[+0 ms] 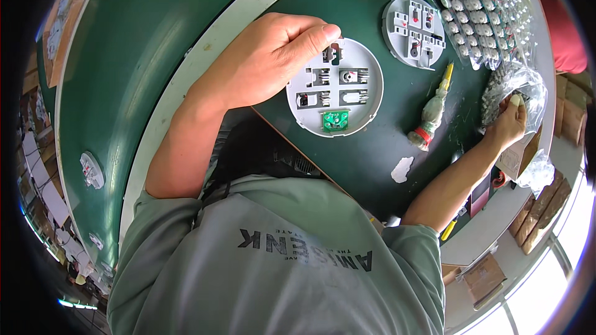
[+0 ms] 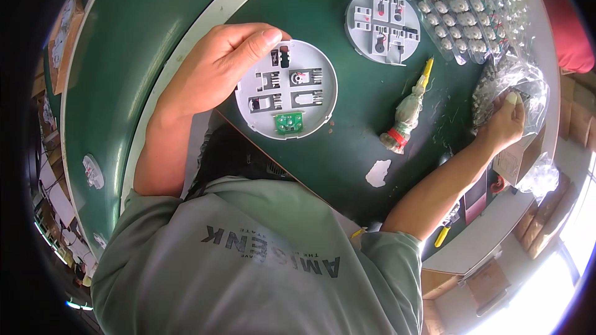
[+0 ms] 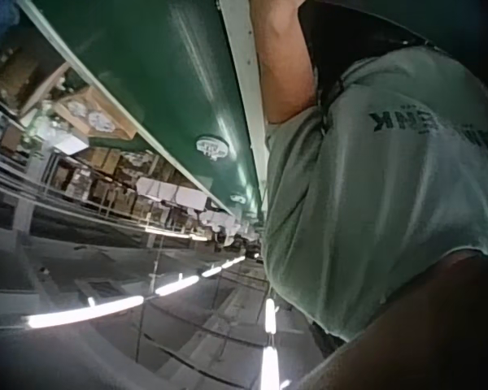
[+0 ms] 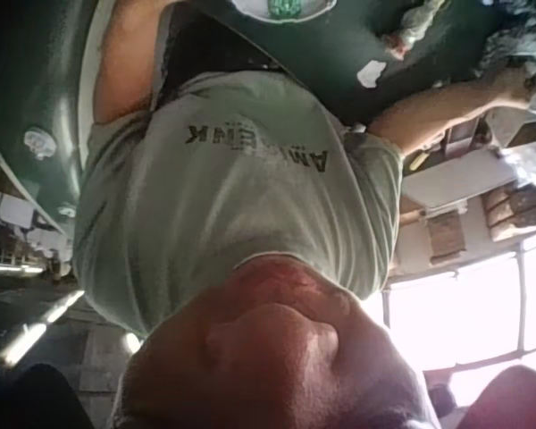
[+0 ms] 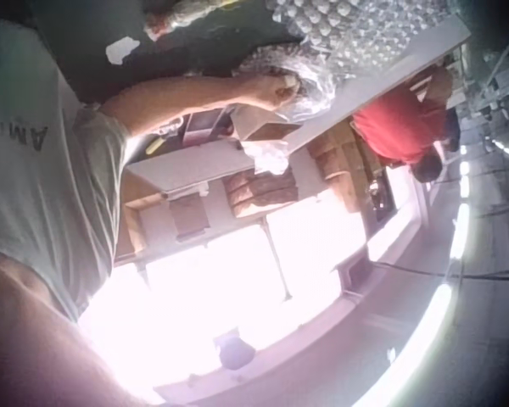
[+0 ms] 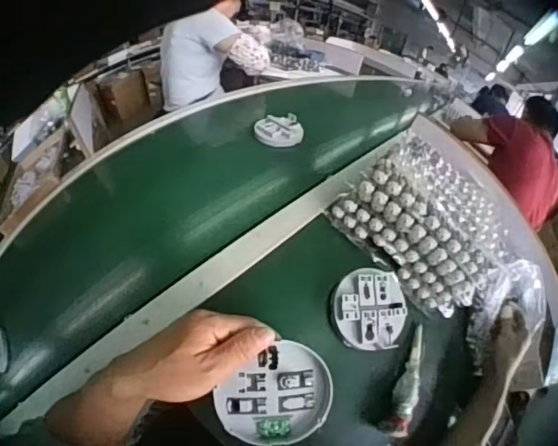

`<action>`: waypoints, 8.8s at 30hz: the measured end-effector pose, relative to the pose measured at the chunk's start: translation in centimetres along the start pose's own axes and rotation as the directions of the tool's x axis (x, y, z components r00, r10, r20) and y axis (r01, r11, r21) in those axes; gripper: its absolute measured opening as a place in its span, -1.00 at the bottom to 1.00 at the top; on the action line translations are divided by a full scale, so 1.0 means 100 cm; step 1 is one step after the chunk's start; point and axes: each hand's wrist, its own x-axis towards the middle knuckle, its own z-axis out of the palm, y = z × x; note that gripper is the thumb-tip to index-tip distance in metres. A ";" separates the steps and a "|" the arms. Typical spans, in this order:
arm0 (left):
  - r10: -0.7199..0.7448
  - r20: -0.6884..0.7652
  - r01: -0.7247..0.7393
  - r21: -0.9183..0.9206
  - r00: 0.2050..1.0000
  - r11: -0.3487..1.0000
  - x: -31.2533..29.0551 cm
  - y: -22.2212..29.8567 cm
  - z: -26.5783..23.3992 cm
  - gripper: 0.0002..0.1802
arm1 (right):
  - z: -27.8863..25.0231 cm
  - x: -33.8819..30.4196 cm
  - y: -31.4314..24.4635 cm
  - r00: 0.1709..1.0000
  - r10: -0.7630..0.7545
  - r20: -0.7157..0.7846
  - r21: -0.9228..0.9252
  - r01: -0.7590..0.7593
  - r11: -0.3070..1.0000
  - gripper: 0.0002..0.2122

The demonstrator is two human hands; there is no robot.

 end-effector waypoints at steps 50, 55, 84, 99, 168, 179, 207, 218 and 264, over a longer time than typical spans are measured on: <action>0.164 -0.448 -0.220 -0.077 0.879 0.972 0.009 -0.023 -0.016 -0.67 | -0.012 0.001 0.054 0.982 -0.132 -0.139 0.066 0.142 0.988 -0.77; 0.637 -0.551 -0.080 0.720 0.538 0.690 0.020 -0.026 -0.070 -0.62 | -0.008 -0.001 0.046 0.984 -0.121 -0.133 0.060 0.130 0.990 -0.75; 0.570 -0.237 -0.176 0.799 0.787 0.575 0.200 -0.035 -0.193 -0.74 | 0.011 -0.018 0.054 0.969 -0.226 -0.099 -0.522 0.143 0.841 -0.62; 0.712 -0.343 -0.269 0.757 0.613 0.596 0.021 -0.083 0.043 -0.90 | 0.045 -0.141 -0.066 0.940 -0.340 0.017 0.082 0.338 0.938 -0.84; 0.672 -0.150 -0.429 0.665 0.725 0.611 0.036 -0.095 0.033 -0.65 | 0.173 0.025 -0.151 0.613 -0.395 0.684 -0.233 0.696 0.679 -0.72; 0.569 -0.071 -0.426 0.590 0.819 0.686 0.039 -0.073 0.016 -0.51 | 0.074 -0.248 -0.104 0.578 -0.059 0.814 -0.174 0.339 0.925 -0.71; 0.481 0.059 -0.422 0.581 0.875 0.696 0.060 -0.086 0.011 0.13 | 0.175 -0.225 -0.136 0.351 -0.176 0.920 -0.001 0.449 0.894 -0.78; 0.507 0.032 -0.438 0.553 0.861 0.709 0.070 -0.096 0.011 0.08 | 0.186 -0.227 -0.143 0.272 -0.178 0.946 -0.023 0.603 0.798 -0.77; 0.451 0.092 -0.411 0.599 0.888 0.687 0.079 -0.080 0.014 0.13 | 0.186 -0.260 -0.109 0.769 -0.190 0.610 0.397 -0.090 0.913 -0.57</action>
